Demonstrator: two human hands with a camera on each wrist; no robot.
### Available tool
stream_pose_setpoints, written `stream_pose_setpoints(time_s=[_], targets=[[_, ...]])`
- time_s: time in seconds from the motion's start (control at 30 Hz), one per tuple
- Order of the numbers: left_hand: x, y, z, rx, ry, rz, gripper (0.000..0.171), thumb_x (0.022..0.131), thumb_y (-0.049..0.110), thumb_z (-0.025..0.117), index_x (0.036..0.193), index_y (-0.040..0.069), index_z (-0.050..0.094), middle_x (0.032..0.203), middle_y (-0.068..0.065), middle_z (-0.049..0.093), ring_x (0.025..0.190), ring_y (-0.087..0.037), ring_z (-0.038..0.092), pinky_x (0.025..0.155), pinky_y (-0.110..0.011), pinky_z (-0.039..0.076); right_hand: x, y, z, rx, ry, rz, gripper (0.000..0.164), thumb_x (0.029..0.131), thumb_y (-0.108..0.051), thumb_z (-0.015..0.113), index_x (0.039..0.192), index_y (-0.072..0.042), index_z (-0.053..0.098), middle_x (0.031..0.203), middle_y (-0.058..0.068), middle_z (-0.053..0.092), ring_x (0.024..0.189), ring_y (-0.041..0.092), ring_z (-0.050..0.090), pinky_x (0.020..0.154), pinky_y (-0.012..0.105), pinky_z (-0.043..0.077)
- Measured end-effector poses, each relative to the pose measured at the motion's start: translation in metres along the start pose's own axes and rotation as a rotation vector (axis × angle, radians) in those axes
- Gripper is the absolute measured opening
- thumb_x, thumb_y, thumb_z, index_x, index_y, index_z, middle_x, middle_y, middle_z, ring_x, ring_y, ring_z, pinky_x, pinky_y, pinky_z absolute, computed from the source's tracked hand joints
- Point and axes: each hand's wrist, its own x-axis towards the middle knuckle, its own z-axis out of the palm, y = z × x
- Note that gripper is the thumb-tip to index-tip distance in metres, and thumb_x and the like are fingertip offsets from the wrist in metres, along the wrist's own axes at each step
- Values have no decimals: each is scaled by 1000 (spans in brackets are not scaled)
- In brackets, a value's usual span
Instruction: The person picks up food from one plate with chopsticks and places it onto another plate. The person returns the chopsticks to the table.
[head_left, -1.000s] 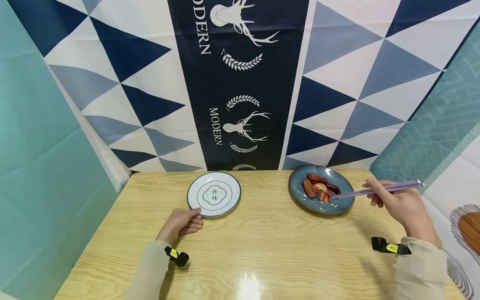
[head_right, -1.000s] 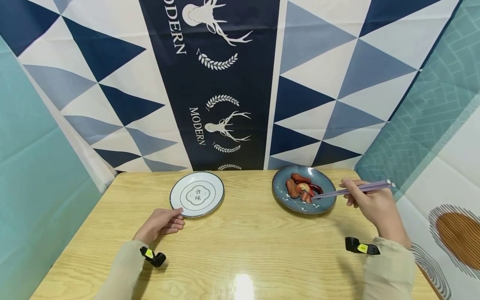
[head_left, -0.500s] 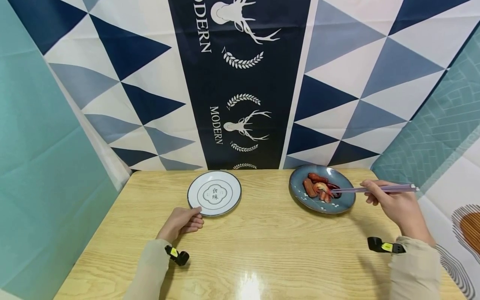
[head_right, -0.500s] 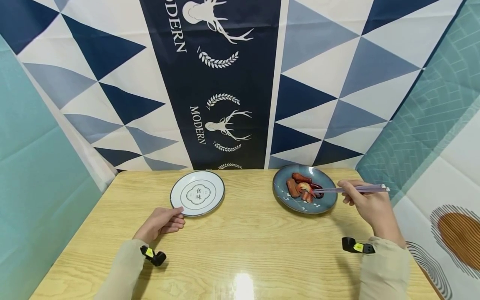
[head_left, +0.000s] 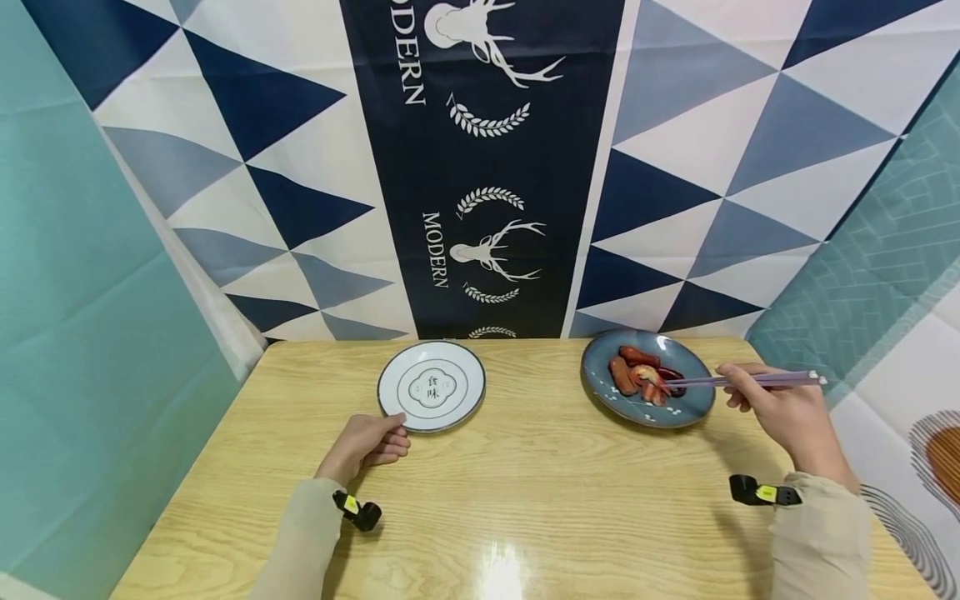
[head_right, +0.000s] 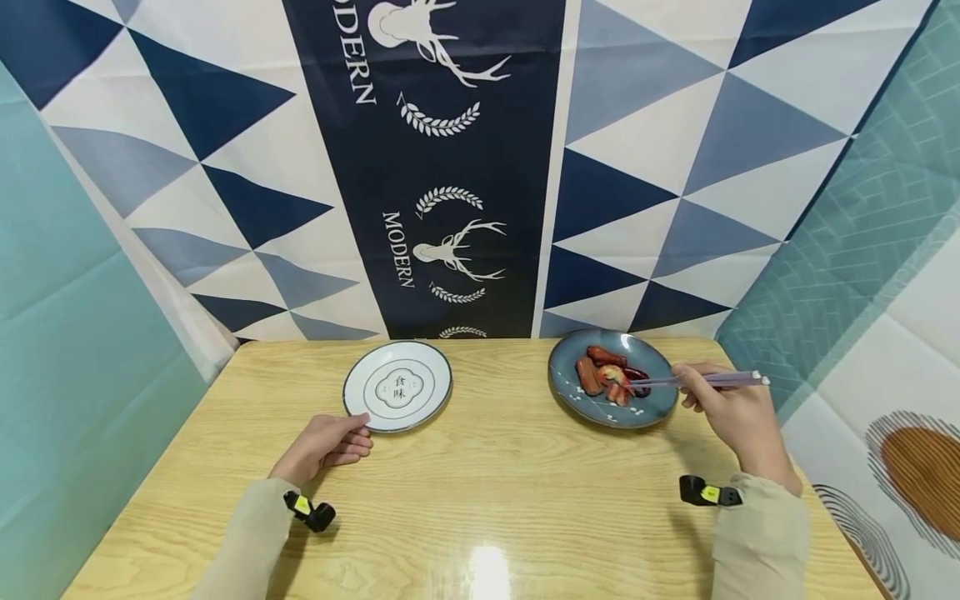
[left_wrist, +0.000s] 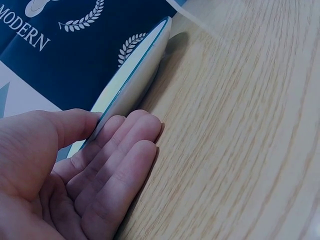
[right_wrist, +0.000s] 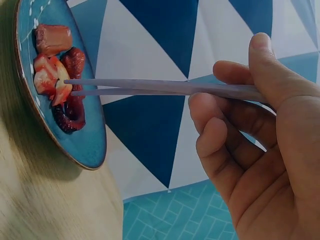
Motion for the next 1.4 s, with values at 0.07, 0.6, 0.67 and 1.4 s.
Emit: stream_pose_setpoints(time_s=[0.07, 0.6, 0.67, 1.4], targets=[[1, 0, 0, 2, 1, -3, 34, 100, 31, 67, 92, -1, 75, 76, -7, 76, 60, -9, 72, 59, -22, 63, 0, 1, 0, -4, -7, 9, 26, 104, -19, 64, 108, 5, 72, 67, -10, 68, 57, 4, 61, 45, 19, 45], [1, -2, 3, -4, 8, 16, 34, 99, 31, 69, 91, -1, 75, 74, -7, 75, 59, -9, 71, 57, -22, 62, -1, 2, 11, -139, -38, 24, 33, 104, -35, 63, 111, -5, 76, 74, 5, 73, 63, 4, 59, 51, 19, 43], [0, -2, 3, -4, 9, 17, 33, 99, 31, 69, 91, -1, 75, 74, -7, 75, 59, -9, 71, 58, -22, 62, -2, 3, 12, -141, -44, 33, 35, 104, -36, 63, 113, -5, 77, 76, 8, 74, 63, 2, 60, 52, 18, 45], [0, -1, 1, 6, -2, 37, 35, 99, 33, 69, 93, -1, 75, 76, -8, 76, 59, -9, 71, 58, -23, 63, -4, 11, 21, -111, -47, -86, 18, 100, -20, 70, 98, -5, 81, 76, 7, 77, 66, -9, 63, 61, 6, 49]])
